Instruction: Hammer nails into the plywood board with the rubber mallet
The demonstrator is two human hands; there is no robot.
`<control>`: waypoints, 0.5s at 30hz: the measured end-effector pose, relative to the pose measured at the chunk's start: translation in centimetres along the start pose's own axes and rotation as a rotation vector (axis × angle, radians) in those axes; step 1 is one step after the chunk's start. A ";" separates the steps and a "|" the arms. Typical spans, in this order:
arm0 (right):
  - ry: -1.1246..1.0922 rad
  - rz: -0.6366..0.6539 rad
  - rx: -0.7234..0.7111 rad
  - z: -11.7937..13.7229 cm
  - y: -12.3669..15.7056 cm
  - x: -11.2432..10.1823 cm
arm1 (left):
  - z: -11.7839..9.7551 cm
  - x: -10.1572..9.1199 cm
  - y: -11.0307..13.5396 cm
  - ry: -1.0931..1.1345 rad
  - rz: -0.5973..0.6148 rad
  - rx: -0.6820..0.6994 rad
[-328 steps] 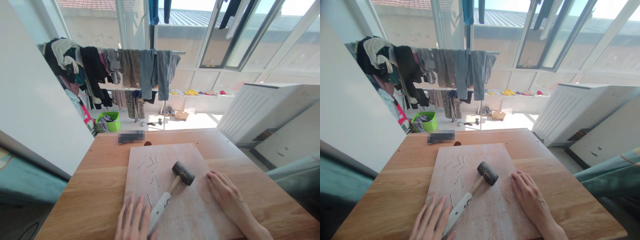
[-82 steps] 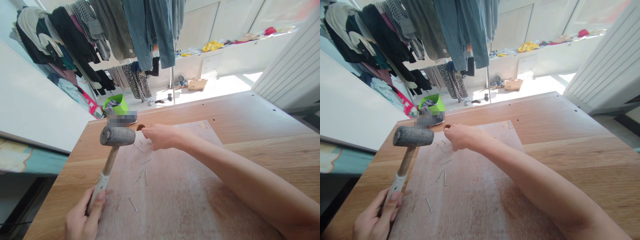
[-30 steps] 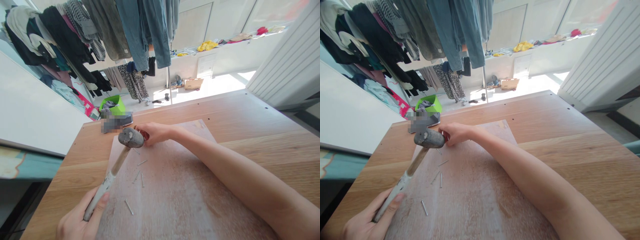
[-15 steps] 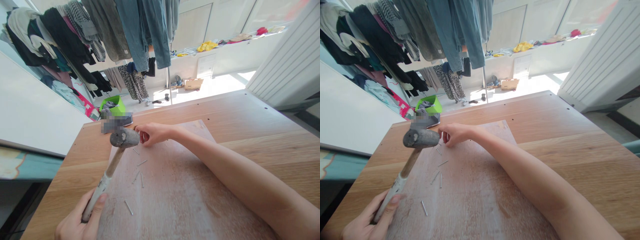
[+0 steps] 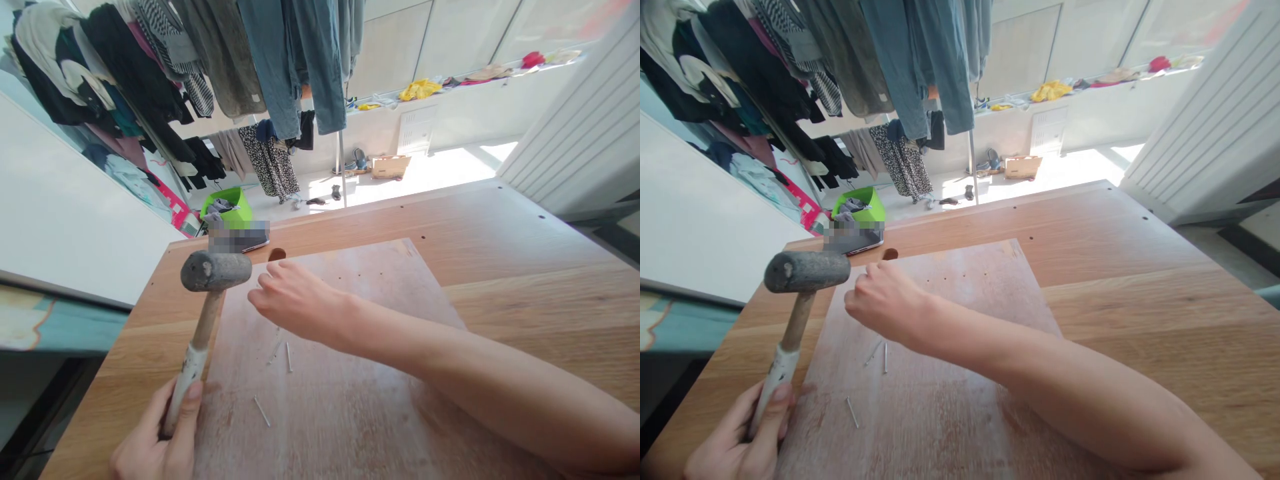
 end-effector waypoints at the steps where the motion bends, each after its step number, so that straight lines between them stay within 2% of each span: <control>1: 0.019 0.026 -0.001 0.3 0.1 0.6 | 0.3 0.1 0.0 -0.001 0.002 0.013; 3: 0.036 0.049 0.020 0.5 0.2 1.3 | 0.8 0.4 0.0 -0.001 0.009 0.034; 7: 0.043 0.029 0.039 0.6 -0.1 1.4 | 0.6 0.6 0.1 -0.011 0.014 0.061; 11: 0.002 0.134 -0.013 0.7 0.1 1.7 | -0.1 0.1 0.4 -0.010 -0.054 0.048; 15: -0.051 0.209 -0.005 0.2 0.6 2.0 | 0.1 0.1 0.4 -0.012 -0.053 0.049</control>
Point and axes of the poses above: each hand's wrist, its own y-axis away from the middle knuckle, its own x-axis out of the palm, z = x × y, the point moved 9 cm from there along -y, towards the middle knuckle, and after that the axes turned 11 degrees about x, right-handed, at the moved point
